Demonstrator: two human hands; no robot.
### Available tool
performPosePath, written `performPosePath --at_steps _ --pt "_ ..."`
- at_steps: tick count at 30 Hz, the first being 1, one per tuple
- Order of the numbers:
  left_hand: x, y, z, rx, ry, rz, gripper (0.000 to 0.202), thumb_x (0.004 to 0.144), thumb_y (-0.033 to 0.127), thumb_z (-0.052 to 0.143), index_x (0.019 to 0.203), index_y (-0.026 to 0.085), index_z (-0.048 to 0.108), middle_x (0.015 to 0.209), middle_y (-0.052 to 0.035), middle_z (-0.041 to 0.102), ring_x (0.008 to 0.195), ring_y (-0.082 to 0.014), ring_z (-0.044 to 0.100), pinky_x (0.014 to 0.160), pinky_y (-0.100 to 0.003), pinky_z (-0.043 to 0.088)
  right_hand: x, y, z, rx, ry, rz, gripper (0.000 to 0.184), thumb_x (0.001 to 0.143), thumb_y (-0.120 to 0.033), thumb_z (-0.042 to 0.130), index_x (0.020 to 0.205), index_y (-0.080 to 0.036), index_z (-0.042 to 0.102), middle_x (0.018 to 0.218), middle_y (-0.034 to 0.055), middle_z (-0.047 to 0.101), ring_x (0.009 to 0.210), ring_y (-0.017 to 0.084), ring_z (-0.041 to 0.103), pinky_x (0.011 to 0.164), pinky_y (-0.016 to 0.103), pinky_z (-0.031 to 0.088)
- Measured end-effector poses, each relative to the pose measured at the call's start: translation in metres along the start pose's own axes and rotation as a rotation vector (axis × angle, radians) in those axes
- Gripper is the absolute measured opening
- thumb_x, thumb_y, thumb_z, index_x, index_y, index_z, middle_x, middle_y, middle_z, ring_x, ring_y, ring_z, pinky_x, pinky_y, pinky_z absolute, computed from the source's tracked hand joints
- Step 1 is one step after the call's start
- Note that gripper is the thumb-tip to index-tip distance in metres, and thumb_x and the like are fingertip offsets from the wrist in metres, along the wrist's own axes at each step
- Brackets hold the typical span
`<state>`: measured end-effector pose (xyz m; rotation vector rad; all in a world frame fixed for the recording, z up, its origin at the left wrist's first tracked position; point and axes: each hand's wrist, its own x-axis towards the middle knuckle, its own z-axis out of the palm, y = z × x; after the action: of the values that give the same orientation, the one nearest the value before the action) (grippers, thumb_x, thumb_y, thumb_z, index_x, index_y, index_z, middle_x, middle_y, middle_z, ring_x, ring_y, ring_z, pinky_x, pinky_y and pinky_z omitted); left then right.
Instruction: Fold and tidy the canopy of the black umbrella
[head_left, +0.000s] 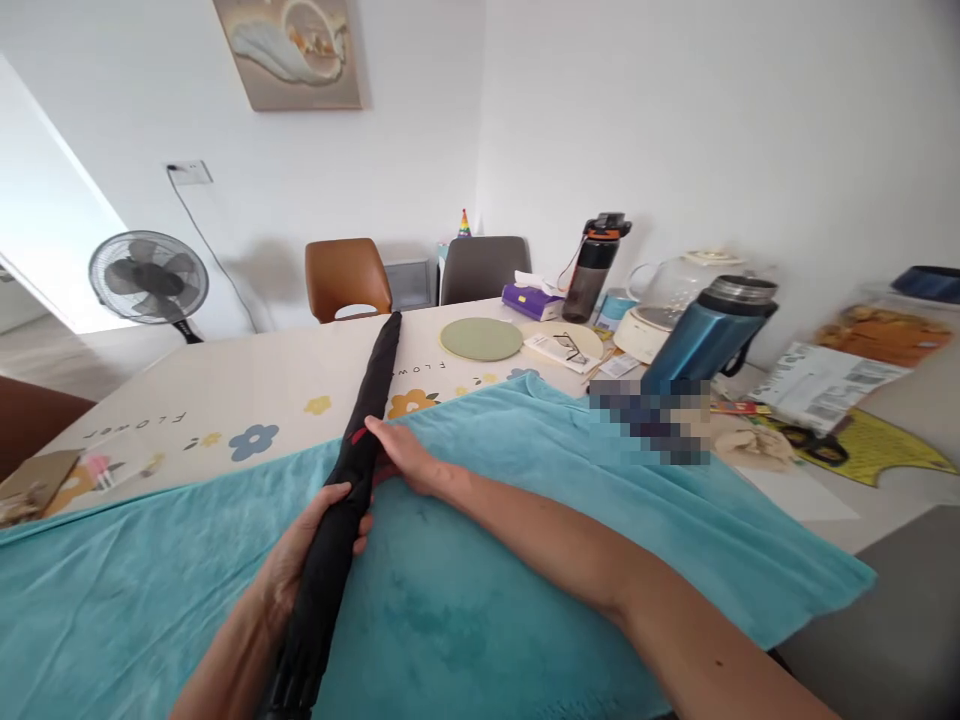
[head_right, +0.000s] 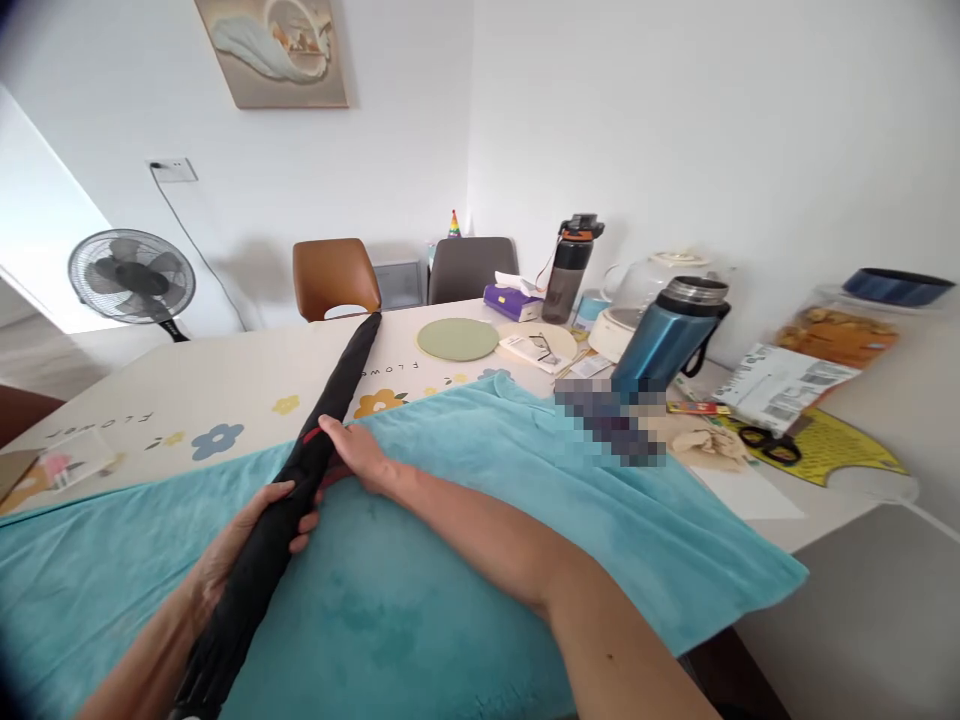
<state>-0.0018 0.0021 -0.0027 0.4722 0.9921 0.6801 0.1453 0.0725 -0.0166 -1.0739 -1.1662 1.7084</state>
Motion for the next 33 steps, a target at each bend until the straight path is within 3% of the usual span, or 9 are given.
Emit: performPosePath --at_steps 5,12,15,18,22,27,29,33 --pt "0.004 0.001 -0.002 0.005 -0.028 0.000 0.029 0.081 0.038 0.052 0.089 0.011 0.057 0.060 -0.0032 0.056 0.045 -0.0096 0.052 0.041 -0.018 0.042 -0.002 -0.006 -0.001 0.144 -0.021 0.036 0.036 0.085 -0.048 0.046 0.074 -0.018 0.063 0.070 0.0044 0.061 0.062 0.015 0.056 0.051 0.027 0.047" --pt "0.006 0.000 0.003 0.083 0.066 0.060 0.033 0.080 0.042 0.052 0.086 0.010 0.058 0.058 -0.0058 0.058 0.042 -0.0107 0.052 0.040 -0.020 0.042 0.000 -0.011 -0.005 0.306 -0.135 0.208 0.029 0.086 -0.041 0.049 0.077 -0.016 0.060 0.071 0.0034 0.063 0.060 0.013 0.056 0.053 0.025 0.048" --pt "0.001 0.001 0.009 0.118 0.067 0.067 0.040 0.081 0.048 0.048 0.082 0.010 0.059 0.058 -0.0077 0.059 0.044 -0.0119 0.052 0.042 -0.021 0.043 0.000 -0.008 -0.005 0.372 -0.171 0.205 0.022 0.082 -0.038 0.056 0.078 -0.017 0.059 0.074 0.0027 0.064 0.064 0.014 0.058 0.058 0.025 0.049" --pt "-0.003 0.002 0.014 0.133 0.136 0.085 0.033 0.080 0.044 0.052 0.080 0.012 0.058 0.059 -0.0070 0.060 0.046 -0.0118 0.053 0.044 -0.021 0.044 0.001 -0.008 -0.007 0.389 -0.197 0.168 0.014 0.078 -0.029 0.062 0.081 -0.016 0.059 0.077 0.0022 0.064 0.068 0.013 0.059 0.064 0.024 0.050" --pt "-0.004 0.004 0.013 0.130 0.129 0.120 0.026 0.078 0.039 0.055 0.080 0.013 0.058 0.060 -0.0065 0.060 0.047 -0.0119 0.053 0.044 -0.021 0.043 0.000 -0.020 -0.016 0.172 -0.257 0.201 0.019 0.078 -0.029 0.062 0.085 -0.011 0.061 0.078 0.0071 0.066 0.069 0.015 0.062 0.065 0.026 0.051" --pt "-0.001 0.004 0.011 0.175 0.152 0.143 0.025 0.077 0.037 0.057 0.084 0.013 0.058 0.059 -0.0053 0.059 0.049 -0.0133 0.054 0.045 -0.023 0.044 -0.005 -0.035 -0.024 -0.431 -0.086 0.171 0.047 0.075 -0.055 0.058 0.070 -0.008 0.059 0.053 0.0109 0.062 0.043 0.014 0.057 0.042 0.022 0.044" --pt "0.000 0.004 0.012 0.197 0.164 0.166 0.026 0.077 0.037 0.056 0.086 0.013 0.057 0.059 -0.0052 0.059 0.050 -0.0138 0.054 0.045 -0.023 0.044 -0.008 -0.038 -0.023 -0.466 -0.158 0.200 0.047 0.073 -0.056 0.060 0.065 -0.010 0.058 0.050 0.0089 0.061 0.039 0.013 0.055 0.039 0.021 0.044" --pt "0.001 0.003 0.013 0.212 0.191 0.163 0.026 0.079 0.036 0.054 0.088 0.012 0.055 0.058 -0.0061 0.059 0.049 -0.0143 0.054 0.045 -0.023 0.044 -0.012 -0.042 -0.021 -0.353 -0.324 0.236 0.034 0.067 -0.045 0.070 0.063 -0.013 0.058 0.050 0.0045 0.062 0.038 0.012 0.056 0.040 0.022 0.048"
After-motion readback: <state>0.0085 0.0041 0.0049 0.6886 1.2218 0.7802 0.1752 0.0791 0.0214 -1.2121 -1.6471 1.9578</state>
